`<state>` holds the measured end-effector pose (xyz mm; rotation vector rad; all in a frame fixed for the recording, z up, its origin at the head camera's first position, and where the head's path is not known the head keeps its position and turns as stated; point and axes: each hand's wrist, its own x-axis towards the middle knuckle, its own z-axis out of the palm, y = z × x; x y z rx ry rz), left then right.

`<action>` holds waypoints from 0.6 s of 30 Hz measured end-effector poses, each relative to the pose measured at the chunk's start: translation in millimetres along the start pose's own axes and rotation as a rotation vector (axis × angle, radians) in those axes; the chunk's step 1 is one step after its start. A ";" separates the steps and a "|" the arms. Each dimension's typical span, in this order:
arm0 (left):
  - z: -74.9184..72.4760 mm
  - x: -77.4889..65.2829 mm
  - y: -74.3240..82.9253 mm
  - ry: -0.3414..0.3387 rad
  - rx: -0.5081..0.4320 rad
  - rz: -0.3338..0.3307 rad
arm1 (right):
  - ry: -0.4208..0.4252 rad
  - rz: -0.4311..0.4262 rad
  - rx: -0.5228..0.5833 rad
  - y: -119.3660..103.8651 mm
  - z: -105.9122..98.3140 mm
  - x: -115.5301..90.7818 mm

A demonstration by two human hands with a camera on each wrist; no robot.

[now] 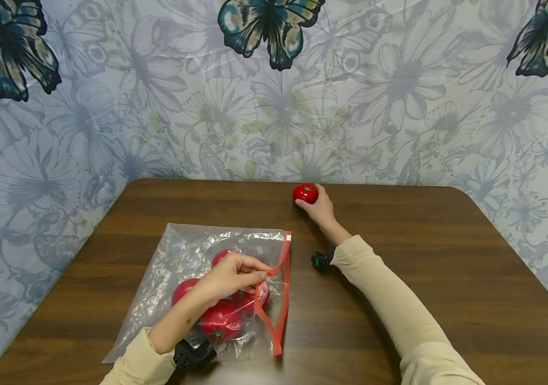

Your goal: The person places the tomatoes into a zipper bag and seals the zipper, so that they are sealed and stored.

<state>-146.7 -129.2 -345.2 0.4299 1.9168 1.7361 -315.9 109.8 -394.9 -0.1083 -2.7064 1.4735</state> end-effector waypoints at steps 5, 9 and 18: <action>0.6 -0.9 1.3 -0.002 -0.007 -0.003 | 0.015 0.005 -0.012 1.7 -0.5 -0.5; 1.7 -1.5 2.6 0.004 -0.012 -0.012 | 0.027 -0.002 -0.009 4.1 -3.2 -2.8; 2.1 -0.3 2.3 0.007 -0.022 -0.018 | 0.019 -0.022 0.014 7.9 -9.4 -8.4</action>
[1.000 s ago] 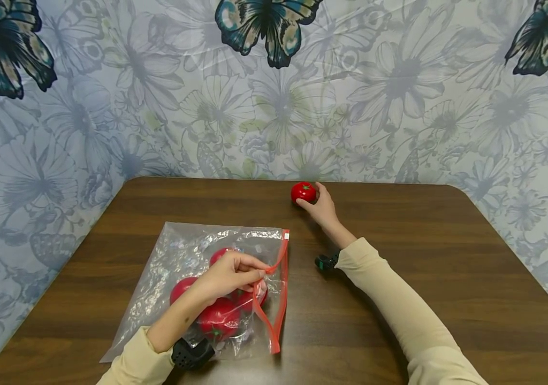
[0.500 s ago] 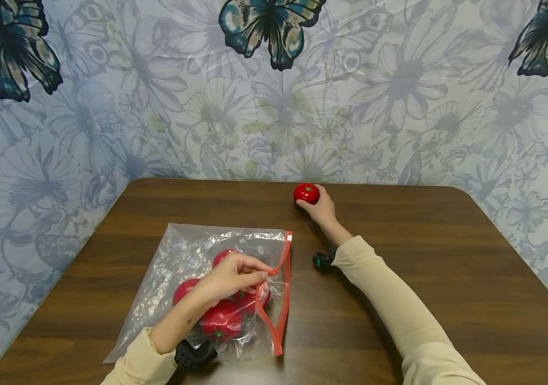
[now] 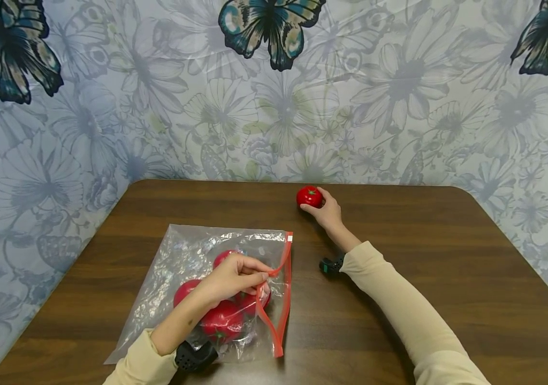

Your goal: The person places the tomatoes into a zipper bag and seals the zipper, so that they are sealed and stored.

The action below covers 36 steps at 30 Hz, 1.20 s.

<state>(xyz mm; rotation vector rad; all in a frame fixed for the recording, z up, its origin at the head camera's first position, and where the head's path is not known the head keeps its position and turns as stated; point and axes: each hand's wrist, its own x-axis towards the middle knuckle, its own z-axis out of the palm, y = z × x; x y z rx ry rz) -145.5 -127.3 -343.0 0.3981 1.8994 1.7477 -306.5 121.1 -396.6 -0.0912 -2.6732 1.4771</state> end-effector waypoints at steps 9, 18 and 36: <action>1.9 -1.5 -2.9 0.000 0.000 0.004 | -0.094 -0.005 0.073 5.2 -9.5 -23.3; 1.3 -1.2 -9.8 -0.026 0.010 0.052 | -0.190 -0.041 0.136 3.6 -26.7 -63.2; 5.8 -3.1 -1.8 0.011 0.023 0.020 | -0.278 -0.203 0.204 -3.3 -56.3 -138.7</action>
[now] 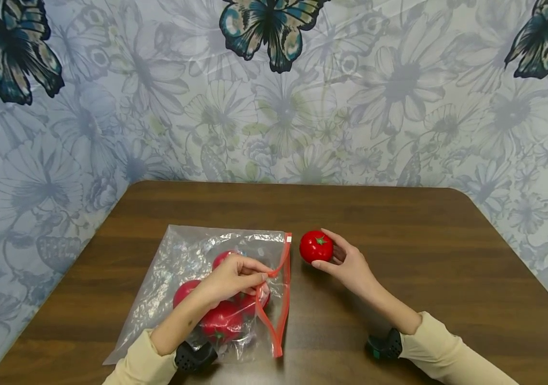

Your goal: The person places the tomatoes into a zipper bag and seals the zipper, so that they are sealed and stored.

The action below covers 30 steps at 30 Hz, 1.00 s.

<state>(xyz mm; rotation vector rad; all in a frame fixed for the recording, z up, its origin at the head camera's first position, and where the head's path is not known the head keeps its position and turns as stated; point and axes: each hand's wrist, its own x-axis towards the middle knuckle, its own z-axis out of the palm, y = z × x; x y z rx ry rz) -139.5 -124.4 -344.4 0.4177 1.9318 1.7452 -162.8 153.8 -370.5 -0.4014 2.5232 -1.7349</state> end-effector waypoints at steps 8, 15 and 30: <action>-0.2 -0.2 0.0 0.001 0.002 0.000 | -0.078 0.004 -0.019 -4.4 14.5 -19.6; 0.5 0.4 0.5 -0.002 -0.009 -0.002 | -0.134 0.000 -0.028 -4.1 25.5 -25.9; 0.2 0.8 0.8 -0.013 -0.015 0.010 | -0.258 -0.061 0.054 -0.6 45.2 -26.6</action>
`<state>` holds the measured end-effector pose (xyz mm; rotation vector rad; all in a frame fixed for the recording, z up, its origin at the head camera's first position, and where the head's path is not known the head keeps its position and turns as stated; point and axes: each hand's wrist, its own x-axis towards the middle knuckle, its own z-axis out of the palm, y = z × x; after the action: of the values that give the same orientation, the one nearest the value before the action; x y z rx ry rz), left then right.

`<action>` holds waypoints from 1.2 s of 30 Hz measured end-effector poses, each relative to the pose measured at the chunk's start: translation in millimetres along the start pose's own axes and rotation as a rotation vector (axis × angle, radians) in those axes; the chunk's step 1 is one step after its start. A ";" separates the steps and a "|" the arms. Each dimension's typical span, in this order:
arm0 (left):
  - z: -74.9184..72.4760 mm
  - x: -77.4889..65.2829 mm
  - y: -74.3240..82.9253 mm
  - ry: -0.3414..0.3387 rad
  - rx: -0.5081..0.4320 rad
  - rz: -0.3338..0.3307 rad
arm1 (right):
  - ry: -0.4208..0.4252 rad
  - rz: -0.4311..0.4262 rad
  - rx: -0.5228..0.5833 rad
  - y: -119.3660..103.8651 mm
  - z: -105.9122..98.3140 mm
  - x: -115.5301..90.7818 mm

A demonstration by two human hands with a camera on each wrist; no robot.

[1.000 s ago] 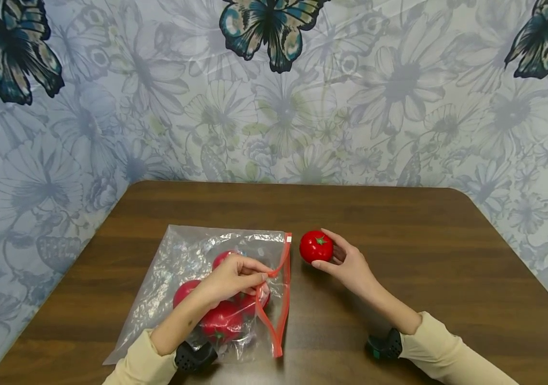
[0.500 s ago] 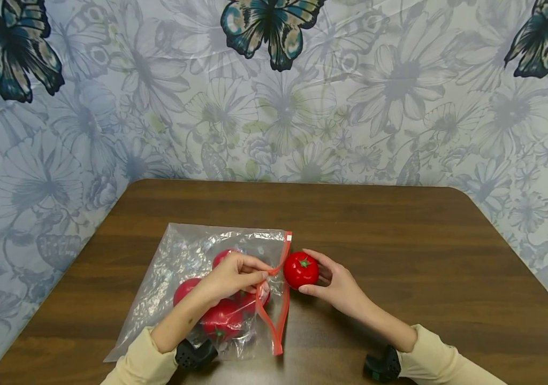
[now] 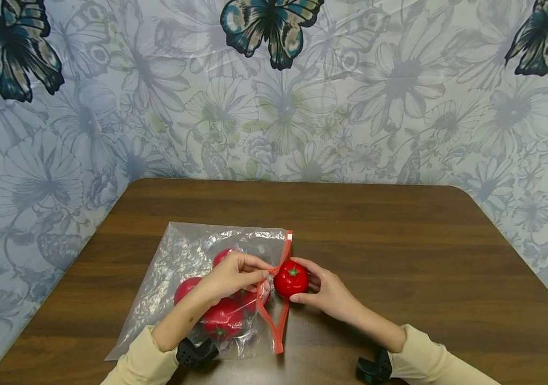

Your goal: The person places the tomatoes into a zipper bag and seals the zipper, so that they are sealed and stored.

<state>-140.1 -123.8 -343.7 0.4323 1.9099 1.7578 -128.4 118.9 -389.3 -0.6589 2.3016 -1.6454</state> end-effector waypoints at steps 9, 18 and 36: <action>-0.1 1.2 -1.3 0.010 0.022 0.001 | -0.015 0.013 0.020 -1.1 8.7 4.6; -1.5 1.2 -0.9 0.006 0.023 0.009 | -0.040 0.019 -0.018 0.3 10.0 5.4; -1.2 1.4 -0.4 0.009 0.046 0.005 | 0.064 0.004 -0.125 2.7 -5.2 -3.1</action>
<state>-142.0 -124.1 -344.3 0.4461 1.9605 1.7245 -128.6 125.4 -390.2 -0.6356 2.4654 -1.5527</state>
